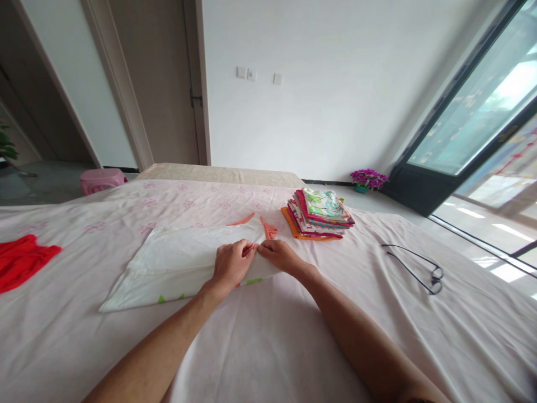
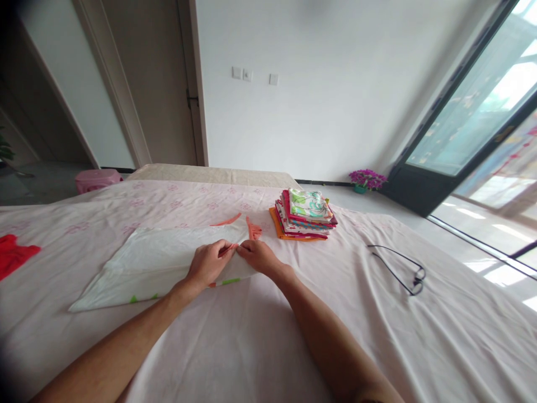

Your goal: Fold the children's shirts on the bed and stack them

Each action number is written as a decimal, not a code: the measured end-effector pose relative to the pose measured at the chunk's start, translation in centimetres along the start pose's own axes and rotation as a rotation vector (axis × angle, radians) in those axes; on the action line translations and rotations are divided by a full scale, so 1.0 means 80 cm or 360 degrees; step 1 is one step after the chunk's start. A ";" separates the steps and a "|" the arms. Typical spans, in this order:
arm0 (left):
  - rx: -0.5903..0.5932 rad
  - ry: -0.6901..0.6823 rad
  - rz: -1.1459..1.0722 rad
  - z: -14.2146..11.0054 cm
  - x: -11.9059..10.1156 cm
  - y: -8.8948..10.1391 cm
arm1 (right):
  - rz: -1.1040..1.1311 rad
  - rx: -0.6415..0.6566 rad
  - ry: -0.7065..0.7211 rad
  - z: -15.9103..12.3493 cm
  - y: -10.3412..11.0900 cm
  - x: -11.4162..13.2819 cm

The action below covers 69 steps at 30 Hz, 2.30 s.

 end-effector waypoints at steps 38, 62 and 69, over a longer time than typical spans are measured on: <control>0.0189 0.0168 0.0970 -0.009 0.229 0.035 | -0.0781 -0.0404 -0.0214 0.122 0.043 -0.007; 0.0149 0.0147 0.1024 -0.010 0.227 0.033 | -0.0756 -0.0489 0.0020 0.161 0.036 -0.015; 0.0055 0.0119 0.0985 -0.010 0.228 0.032 | -0.0834 -0.0252 0.0565 0.112 0.018 -0.004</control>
Point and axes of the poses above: each hand's wrist, its own z-axis towards the middle knuckle, its own y-axis out of the back of the hand, x = y × z, the point moved 4 cm from there along z, towards the middle knuckle, and after that the axes turned 14 degrees about z, right-handed, at the moved point
